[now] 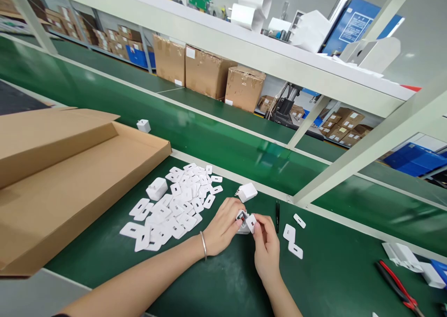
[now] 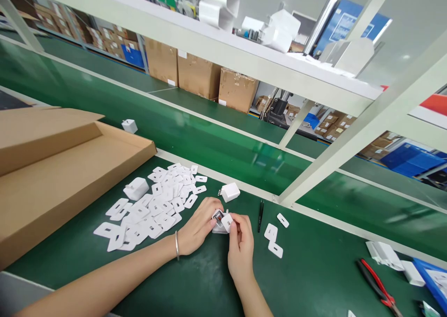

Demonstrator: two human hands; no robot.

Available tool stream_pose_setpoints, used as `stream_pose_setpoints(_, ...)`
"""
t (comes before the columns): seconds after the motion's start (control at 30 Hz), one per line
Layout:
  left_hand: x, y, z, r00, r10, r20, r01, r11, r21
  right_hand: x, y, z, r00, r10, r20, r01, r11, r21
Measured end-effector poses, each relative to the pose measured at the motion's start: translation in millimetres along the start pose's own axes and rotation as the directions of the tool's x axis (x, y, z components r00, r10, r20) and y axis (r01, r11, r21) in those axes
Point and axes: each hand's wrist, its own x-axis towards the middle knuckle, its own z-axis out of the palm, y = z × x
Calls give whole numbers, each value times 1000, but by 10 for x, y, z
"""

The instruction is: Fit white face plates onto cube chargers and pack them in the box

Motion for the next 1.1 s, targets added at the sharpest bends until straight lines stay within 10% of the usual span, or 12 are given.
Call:
stream_pose_setpoints(0.8,-40,80,52,984,151,-91,-150,988,19,-100,-31,57,1000,-13,17,12,999,32)
stream_pose_setpoints(1.1,-60,155,11,946,270,-180,-259,963,80,-64,-94,72,959,89,269,-169,942,289)
